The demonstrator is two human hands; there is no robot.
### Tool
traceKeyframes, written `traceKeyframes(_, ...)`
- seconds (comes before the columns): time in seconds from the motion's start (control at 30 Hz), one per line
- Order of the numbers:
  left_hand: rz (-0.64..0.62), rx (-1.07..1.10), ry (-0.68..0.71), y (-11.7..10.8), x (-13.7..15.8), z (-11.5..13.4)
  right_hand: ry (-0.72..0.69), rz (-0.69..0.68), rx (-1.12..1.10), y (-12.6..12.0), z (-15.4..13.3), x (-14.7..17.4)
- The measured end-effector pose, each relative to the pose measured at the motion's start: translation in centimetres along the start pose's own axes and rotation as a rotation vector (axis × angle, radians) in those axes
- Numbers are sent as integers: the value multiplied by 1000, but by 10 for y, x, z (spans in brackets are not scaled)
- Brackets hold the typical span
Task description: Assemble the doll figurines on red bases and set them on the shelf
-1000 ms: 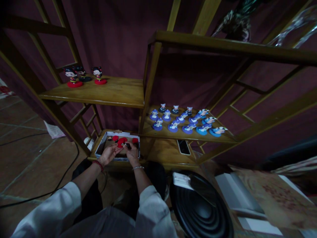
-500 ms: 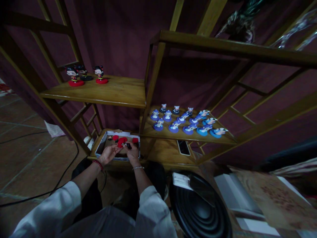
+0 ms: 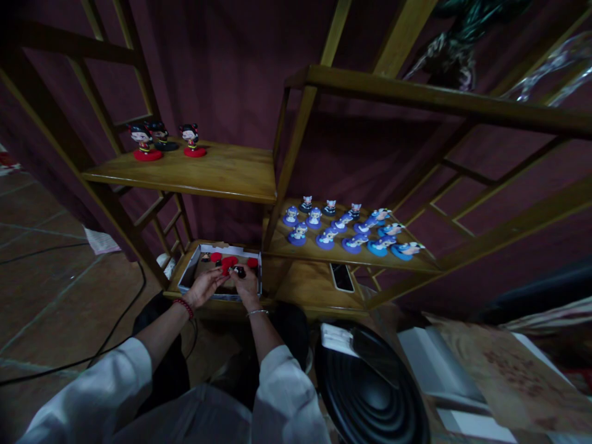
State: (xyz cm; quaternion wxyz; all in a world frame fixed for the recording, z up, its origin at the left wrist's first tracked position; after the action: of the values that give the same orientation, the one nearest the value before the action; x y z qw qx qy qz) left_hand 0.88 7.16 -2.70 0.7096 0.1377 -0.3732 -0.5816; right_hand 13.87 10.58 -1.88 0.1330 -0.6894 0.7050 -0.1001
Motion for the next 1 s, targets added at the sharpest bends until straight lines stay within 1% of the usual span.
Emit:
traceKeyframes(0.23, 8, 31, -8, 0, 0, 0, -2, -10, 32, -2, -9, 0)
traceKeyframes(0.33, 11, 39, -12, -1, 0, -1, -27, -24, 57, -3, -17, 0)
traceKeyframes(0.5, -2, 54, -6, -3, -3, -3, -63, -19, 179, -6, -27, 1)
traceKeyframes(0.67, -15, 19, 5, -5, -6, -4, -119, -55, 262, -3, -34, 0)
traceKeyframes(0.77, -49, -9, 8, -4, -6, -5, -169, -77, 302, -2, -39, -1)
traceKeyframes(1.0, -71, -70, 14, -1, -5, -5, -308, -188, 419, 4, -60, -1)
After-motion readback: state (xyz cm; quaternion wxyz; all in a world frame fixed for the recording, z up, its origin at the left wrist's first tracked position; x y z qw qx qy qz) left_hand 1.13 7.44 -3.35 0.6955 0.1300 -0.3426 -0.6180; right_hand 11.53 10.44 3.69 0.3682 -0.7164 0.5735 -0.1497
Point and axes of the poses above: each hand's wrist, its own x-axis away from the middle knuckle, its own y-axis out of the palm, z = x × y, the point moved 10 cm from there along -x, towards the middle knuckle, and after that the axes turned 1 degree about x, right-handed, at the moved point
